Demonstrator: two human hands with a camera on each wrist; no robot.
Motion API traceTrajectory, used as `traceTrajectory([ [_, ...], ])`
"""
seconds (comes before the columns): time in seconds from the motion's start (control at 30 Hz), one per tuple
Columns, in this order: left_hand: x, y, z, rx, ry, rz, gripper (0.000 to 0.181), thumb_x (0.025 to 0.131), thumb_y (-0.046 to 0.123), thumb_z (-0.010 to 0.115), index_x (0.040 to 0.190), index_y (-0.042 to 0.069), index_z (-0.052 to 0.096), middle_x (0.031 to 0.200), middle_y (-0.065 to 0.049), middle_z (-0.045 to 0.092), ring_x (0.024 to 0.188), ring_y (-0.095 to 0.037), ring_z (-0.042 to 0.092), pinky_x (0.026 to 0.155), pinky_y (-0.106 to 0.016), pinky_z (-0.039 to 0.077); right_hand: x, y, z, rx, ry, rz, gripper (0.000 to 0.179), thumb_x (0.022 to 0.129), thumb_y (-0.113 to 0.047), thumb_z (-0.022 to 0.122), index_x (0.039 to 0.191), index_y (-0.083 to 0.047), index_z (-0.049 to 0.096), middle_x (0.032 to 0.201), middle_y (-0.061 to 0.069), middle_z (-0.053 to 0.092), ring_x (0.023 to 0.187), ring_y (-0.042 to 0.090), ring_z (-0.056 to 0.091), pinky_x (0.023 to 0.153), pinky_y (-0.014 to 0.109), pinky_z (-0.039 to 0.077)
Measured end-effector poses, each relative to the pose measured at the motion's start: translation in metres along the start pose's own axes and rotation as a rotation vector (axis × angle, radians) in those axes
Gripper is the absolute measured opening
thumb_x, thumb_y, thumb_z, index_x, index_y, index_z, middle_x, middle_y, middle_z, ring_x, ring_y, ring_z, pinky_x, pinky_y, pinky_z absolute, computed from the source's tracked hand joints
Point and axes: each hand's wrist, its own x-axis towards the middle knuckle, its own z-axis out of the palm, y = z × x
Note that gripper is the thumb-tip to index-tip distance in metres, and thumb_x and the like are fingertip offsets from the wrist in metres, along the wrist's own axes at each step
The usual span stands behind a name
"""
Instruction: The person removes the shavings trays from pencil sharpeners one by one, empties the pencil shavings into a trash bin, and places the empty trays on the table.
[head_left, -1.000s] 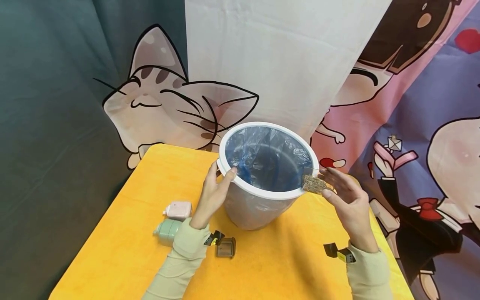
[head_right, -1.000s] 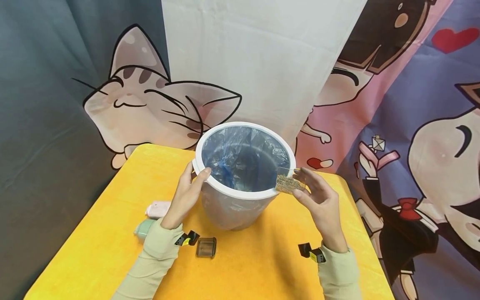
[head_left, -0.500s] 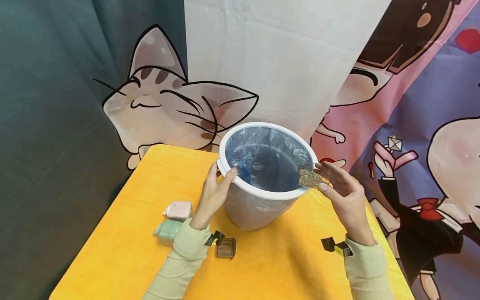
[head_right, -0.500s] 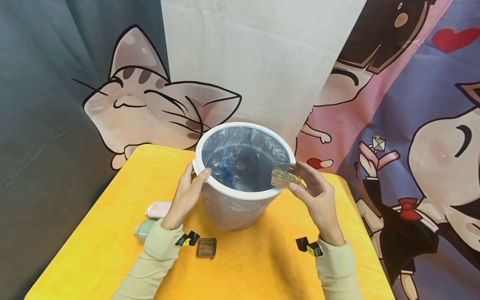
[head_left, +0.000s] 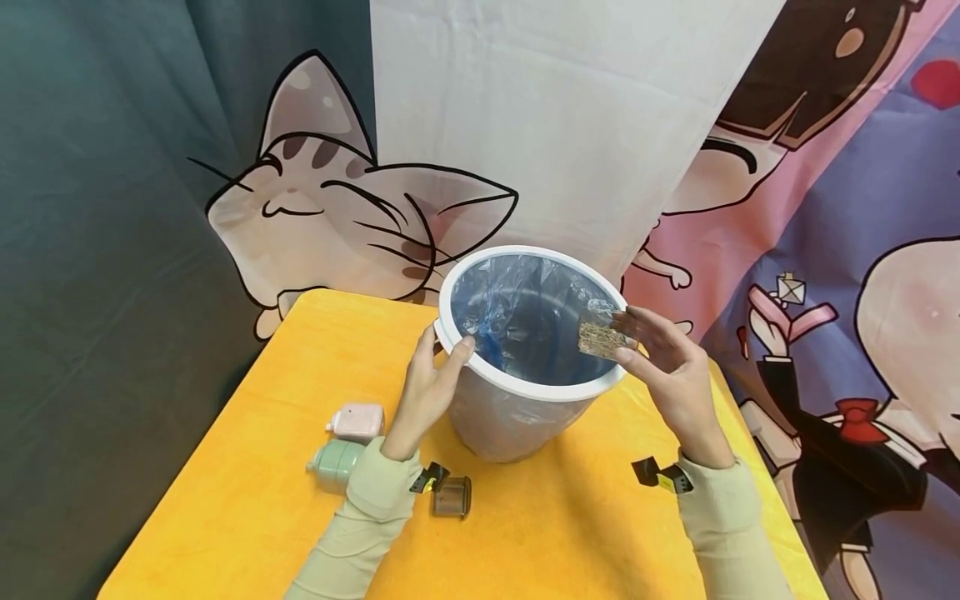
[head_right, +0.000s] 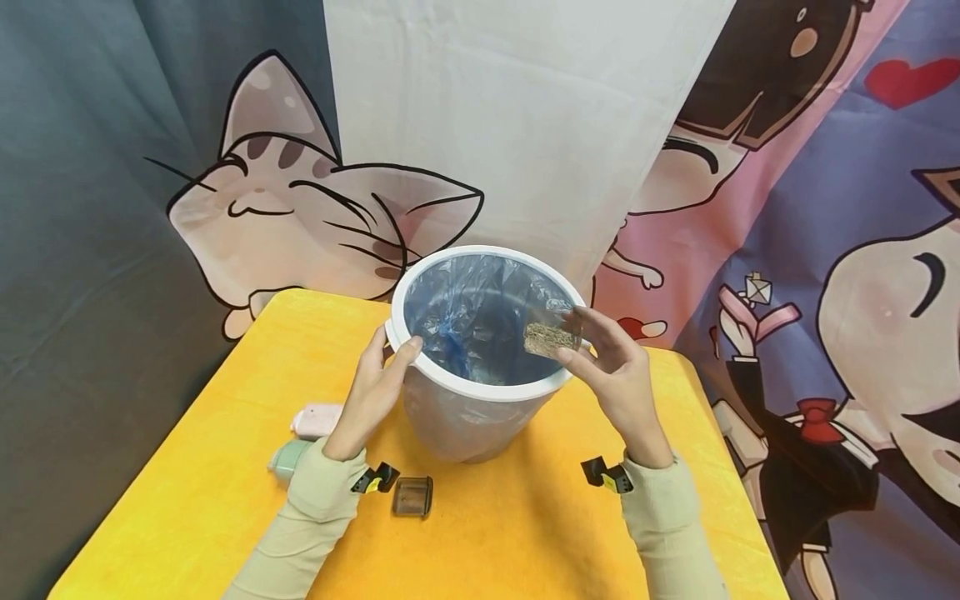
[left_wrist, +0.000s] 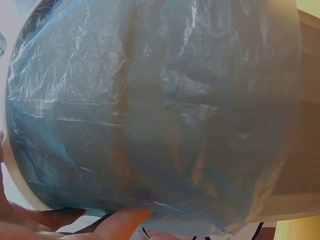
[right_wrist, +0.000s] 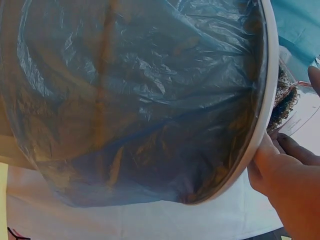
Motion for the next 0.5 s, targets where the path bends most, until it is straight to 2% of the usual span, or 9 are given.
traceTrajectory([
  [0.13,0.0,-0.001,0.0,-0.003,-0.004,0.004,0.065,0.086,0.051,0.055,0.137,0.015,0.037,0.134,-0.006,0.043,0.126,-0.022,0.038,0.105,-0.045,0.029,0.003,-0.001,0.002,-0.045,0.009,0.026,0.052,0.081,0.006,0.063,0.13,-0.003,0.049,0.125,0.019,0.053,0.119,0.027,0.048,0.097,0.026,0.041],
  [0.3,0.0,-0.001,0.0,-0.002,0.001,-0.006,0.066,0.085,0.053,0.055,0.137,0.016,0.037,0.134,-0.006,0.043,0.126,-0.021,0.037,0.105,-0.047,0.028,0.009,-0.002,0.004,-0.022,-0.004,0.029,0.053,0.081,0.006,0.064,0.131,-0.003,0.048,0.126,0.021,0.051,0.12,0.031,0.046,0.095,0.027,0.042],
  [0.5,0.0,-0.002,0.0,0.003,-0.003,-0.008,0.067,0.085,0.053,0.054,0.138,0.015,0.036,0.136,-0.006,0.042,0.127,-0.021,0.036,0.106,-0.046,0.026,0.017,-0.003,0.006,-0.045,-0.013,0.044,0.054,0.08,0.004,0.066,0.13,-0.005,0.049,0.125,0.019,0.053,0.118,0.027,0.048,0.094,0.023,0.043],
])
